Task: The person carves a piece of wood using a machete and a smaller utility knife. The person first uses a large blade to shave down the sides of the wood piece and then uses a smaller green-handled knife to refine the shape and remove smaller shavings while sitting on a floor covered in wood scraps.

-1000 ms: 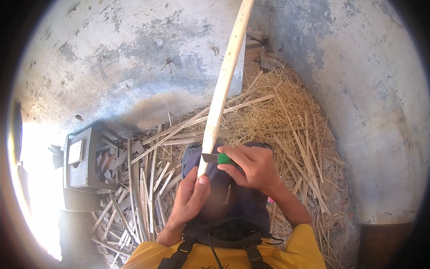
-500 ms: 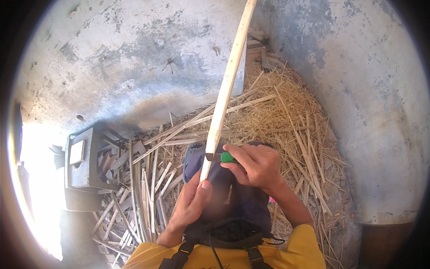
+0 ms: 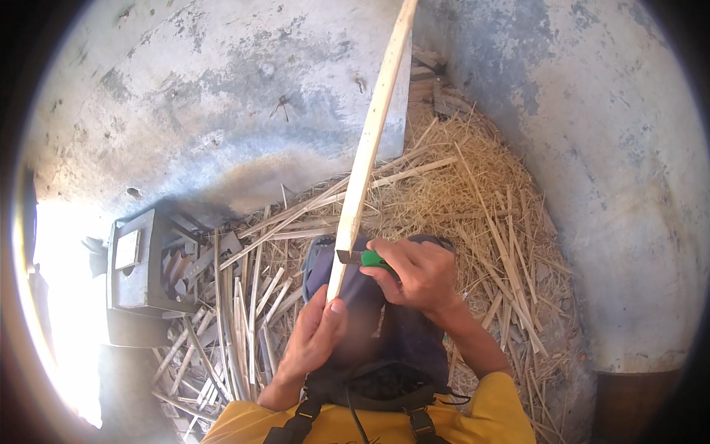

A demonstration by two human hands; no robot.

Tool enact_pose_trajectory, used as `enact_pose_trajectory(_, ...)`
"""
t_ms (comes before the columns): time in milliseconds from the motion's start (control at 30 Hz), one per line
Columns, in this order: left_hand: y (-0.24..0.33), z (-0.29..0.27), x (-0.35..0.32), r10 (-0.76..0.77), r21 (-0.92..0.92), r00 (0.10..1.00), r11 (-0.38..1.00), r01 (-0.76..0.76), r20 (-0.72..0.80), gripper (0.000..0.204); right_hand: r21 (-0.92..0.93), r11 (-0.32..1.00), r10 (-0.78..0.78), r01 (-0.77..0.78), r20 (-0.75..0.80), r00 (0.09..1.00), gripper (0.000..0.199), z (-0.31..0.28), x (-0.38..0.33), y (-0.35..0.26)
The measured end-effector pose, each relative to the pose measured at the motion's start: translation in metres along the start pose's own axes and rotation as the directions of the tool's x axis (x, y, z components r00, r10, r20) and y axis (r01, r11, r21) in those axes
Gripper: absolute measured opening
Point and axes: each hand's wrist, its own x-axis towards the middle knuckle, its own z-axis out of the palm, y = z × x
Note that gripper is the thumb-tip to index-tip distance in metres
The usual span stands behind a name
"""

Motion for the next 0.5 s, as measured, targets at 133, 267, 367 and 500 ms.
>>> enact_pose_trajectory(133, 0.000, -0.002, 0.002, -0.079, 0.077, 0.993, 0.993, 0.086, -0.092, 0.034, 0.306, 0.950, 0.035, -0.054, 0.065, 0.997, 0.031, 0.005, 0.004, 0.013)
enact_pose_trajectory(267, -0.002, -0.004, 0.003, -0.001, -0.012, 0.999, 1.000, 0.001, -0.054, 0.023, 0.555, 0.764, 0.109, -0.330, 0.393, 0.913, 0.032, -0.008, 0.008, 0.012)
enact_pose_trajectory(367, 0.001, -0.004, 0.005, 0.034, 0.017, 0.996, 0.999, -0.033, -0.077, 0.022, 0.683, 0.654, -0.018, -0.326, 0.445, 0.896, 0.032, -0.006, -0.001, 0.017)
enact_pose_trajectory(500, 0.008, -0.002, 0.007, 0.016, -0.049, 0.996, 0.999, -0.021, -0.090, 0.022, 0.569, 0.797, 0.117, -0.202, 0.183, 0.976, 0.036, -0.001, -0.008, 0.019)
